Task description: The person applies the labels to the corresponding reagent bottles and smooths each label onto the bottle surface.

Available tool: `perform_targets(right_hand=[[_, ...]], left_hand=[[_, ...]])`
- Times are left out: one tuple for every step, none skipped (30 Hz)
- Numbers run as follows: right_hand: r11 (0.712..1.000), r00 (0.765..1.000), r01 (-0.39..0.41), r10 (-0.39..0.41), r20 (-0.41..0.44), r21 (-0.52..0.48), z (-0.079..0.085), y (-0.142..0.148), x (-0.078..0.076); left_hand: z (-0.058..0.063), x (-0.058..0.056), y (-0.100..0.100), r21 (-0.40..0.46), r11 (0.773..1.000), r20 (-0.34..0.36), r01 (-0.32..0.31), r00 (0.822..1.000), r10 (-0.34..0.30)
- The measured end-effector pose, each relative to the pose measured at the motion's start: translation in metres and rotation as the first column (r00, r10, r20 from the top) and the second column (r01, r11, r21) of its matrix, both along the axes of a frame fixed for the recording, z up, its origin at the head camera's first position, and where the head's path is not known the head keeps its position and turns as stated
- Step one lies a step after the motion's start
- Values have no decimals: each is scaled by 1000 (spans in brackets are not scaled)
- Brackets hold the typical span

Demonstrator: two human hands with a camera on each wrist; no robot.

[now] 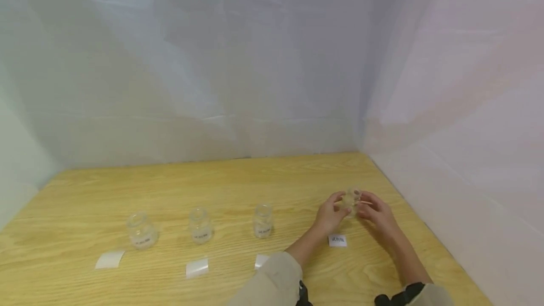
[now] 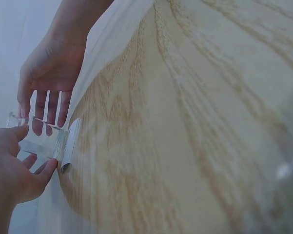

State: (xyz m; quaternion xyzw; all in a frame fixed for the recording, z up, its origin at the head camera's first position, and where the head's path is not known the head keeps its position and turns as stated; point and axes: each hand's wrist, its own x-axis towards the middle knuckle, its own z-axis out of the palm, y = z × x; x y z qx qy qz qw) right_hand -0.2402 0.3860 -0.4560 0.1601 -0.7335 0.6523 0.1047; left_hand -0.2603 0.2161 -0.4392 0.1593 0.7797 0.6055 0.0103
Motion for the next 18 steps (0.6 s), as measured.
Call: perform_targets(right_hand=[[1000,1000,-10,10,-3,-11,0,-1,0],[1000,1000,-14,14,-11,-4,0,-3,0],[1000,1000,-10,10,-11,4,0,-4,0],[1000,1000,-10,10,-11,11,0,-5,0],[1000,1000,-5,6,-7,23,1,-6,0],[999,1000,1,-1,-3,41,1,-7,1],[998,1000,10,-10,3,59,1,-8,1],[997,1000,16,-17,12,74,1,-9,1],[996,999,23,-25,22,84,2,-10,2],[996,999,23,-25,25,91,2,-11,1],[995,999,26,-28,27,96,2,-11,1],[994,999,28,-31,28,102,1,-12,1],[994,999,27,-30,25,107,1,-12,1],[994,999,27,-30,21,109,0,-12,0],[995,1000,21,-23,19,100,0,-13,-1],[997,1000,10,-12,21,82,-1,-13,-1],[997,1000,5,-7,24,72,-2,-14,-2],[998,1000,-1,-1,26,59,-3,-15,-3]], left_hand=[[0,0,0,6,1000,-6,-13,1000,13],[0,0,0,10,1000,-10,-26,1000,26],[-1,0,0,19,999,-9,-37,999,37],[-1,0,0,29,998,-7,-50,999,50],[-1,0,0,34,997,-9,-64,998,64],[-1,1,0,36,996,-6,-76,997,76],[-1,1,-1,39,996,-8,-86,996,86],[-2,1,-1,42,995,-6,-96,995,96],[-2,1,-1,44,994,-8,-103,995,103],[-2,1,-1,42,993,-9,-110,994,110],[-2,1,-1,43,993,-12,-114,993,114],[-3,2,-2,47,992,-10,-114,993,114],[-3,2,-2,53,992,-5,-113,994,113],[-3,2,-3,58,992,-2,-112,994,112],[-4,2,-3,61,992,2,-114,993,114],[-4,2,-4,65,991,10,-117,993,117],[-4,2,-5,70,990,17,-120,993,119],[-4,3,-6,70,990,19,-124,992,123]])
